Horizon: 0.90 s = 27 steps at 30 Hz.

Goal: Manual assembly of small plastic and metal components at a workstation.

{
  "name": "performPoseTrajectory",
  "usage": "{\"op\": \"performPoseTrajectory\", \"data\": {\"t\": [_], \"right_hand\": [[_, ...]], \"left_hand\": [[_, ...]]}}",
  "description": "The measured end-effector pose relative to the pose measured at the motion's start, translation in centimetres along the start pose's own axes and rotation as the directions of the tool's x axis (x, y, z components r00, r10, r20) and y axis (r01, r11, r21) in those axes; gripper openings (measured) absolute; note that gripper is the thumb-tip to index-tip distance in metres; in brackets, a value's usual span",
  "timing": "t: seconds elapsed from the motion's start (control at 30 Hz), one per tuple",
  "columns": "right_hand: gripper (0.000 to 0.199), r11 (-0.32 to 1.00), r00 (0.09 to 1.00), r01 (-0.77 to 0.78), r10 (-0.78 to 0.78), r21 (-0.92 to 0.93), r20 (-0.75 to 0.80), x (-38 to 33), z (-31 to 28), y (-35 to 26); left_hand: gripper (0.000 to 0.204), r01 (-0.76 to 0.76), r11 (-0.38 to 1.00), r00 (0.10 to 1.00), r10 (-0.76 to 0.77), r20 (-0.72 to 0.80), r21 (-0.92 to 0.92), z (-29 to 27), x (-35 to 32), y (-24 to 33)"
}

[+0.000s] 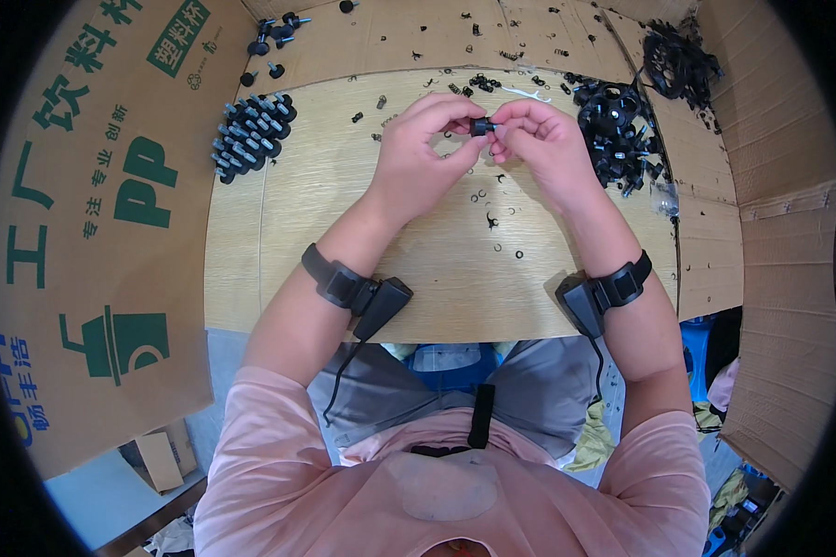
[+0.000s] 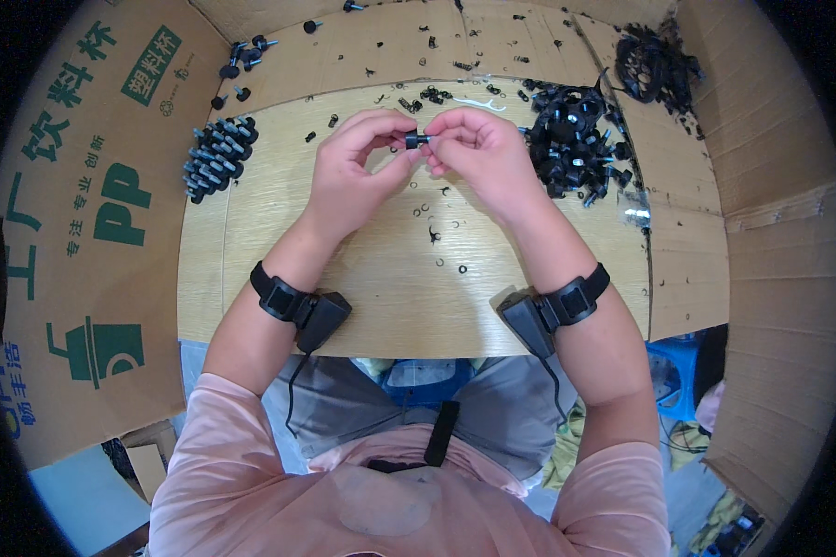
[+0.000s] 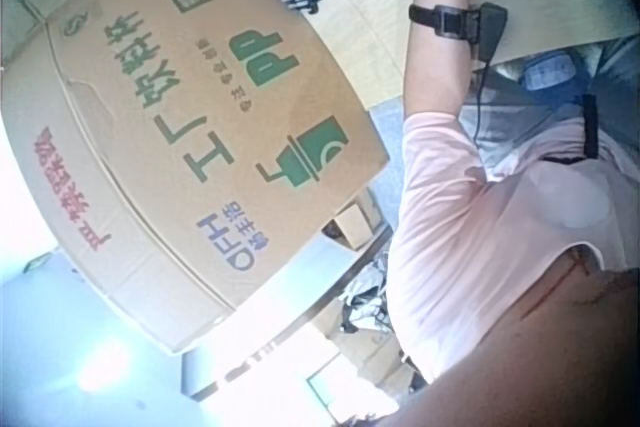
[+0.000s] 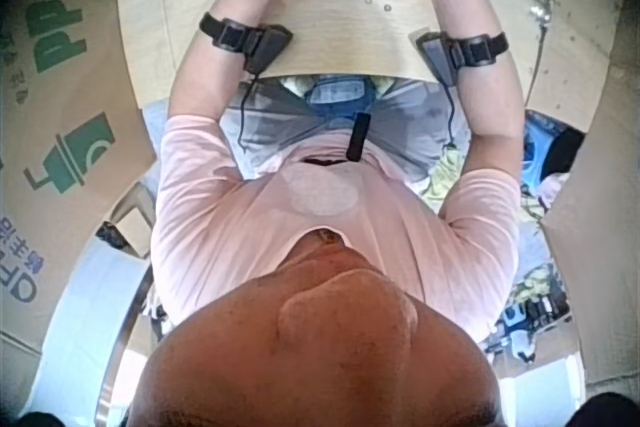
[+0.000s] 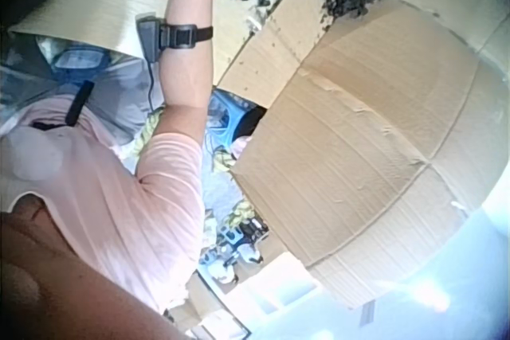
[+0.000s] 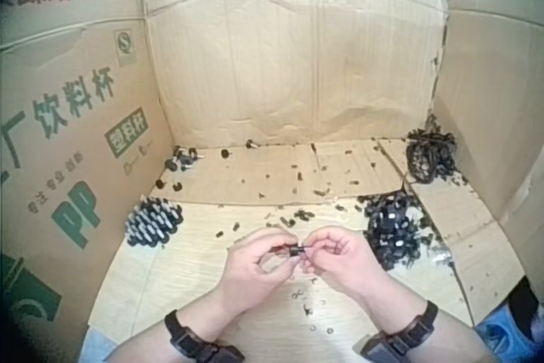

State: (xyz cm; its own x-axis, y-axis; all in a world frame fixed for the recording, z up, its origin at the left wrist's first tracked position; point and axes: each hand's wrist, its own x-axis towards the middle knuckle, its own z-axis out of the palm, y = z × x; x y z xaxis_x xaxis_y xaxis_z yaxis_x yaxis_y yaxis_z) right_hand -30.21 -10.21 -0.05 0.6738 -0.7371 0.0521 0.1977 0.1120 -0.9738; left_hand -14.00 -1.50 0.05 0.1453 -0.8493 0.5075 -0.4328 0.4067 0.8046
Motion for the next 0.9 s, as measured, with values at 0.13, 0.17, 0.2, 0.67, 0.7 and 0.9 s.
{"op": "performPoseTrajectory", "data": {"t": [0.13, 0.17, 0.2, 0.67, 0.7, 0.9], "right_hand": [[0.014, 1.000, 1.000, -0.010, 0.010, -0.002, 0.006, 0.10, -0.14, 0.15], [0.014, 1.000, 1.000, -0.010, 0.010, -0.003, 0.002, 0.12, -0.16, 0.21], [0.014, 1.000, 1.000, -0.008, 0.008, -0.007, -0.002, 0.12, -0.18, 0.27], [0.011, 0.991, 0.998, 0.058, -0.062, -0.122, -0.026, 0.02, 0.33, 0.19], [0.012, 0.991, 0.997, 0.057, -0.062, -0.119, -0.040, -0.04, 0.41, 0.23], [0.012, 0.981, 0.996, 0.077, -0.084, -0.177, -0.032, -0.13, 0.32, 0.27]], "left_hand": [[0.024, -0.085, 0.996, 0.995, 0.086, -0.047, 0.031, 0.11, 0.09, 0.12], [0.024, -0.094, 0.994, 0.994, 0.096, -0.042, 0.050, 0.10, 0.07, 0.17], [0.024, -0.102, 0.992, 0.994, 0.104, -0.033, 0.078, 0.07, 0.06, 0.21], [0.027, -0.078, 0.996, 0.997, 0.078, -0.004, 0.044, -0.06, -0.01, 0.17], [0.027, -0.073, 0.996, 0.997, 0.073, 0.000, 0.044, -0.06, -0.05, 0.18], [0.027, 0.001, 0.999, 1.000, -0.001, -0.002, 0.040, -0.05, -0.15, 0.44]]}}
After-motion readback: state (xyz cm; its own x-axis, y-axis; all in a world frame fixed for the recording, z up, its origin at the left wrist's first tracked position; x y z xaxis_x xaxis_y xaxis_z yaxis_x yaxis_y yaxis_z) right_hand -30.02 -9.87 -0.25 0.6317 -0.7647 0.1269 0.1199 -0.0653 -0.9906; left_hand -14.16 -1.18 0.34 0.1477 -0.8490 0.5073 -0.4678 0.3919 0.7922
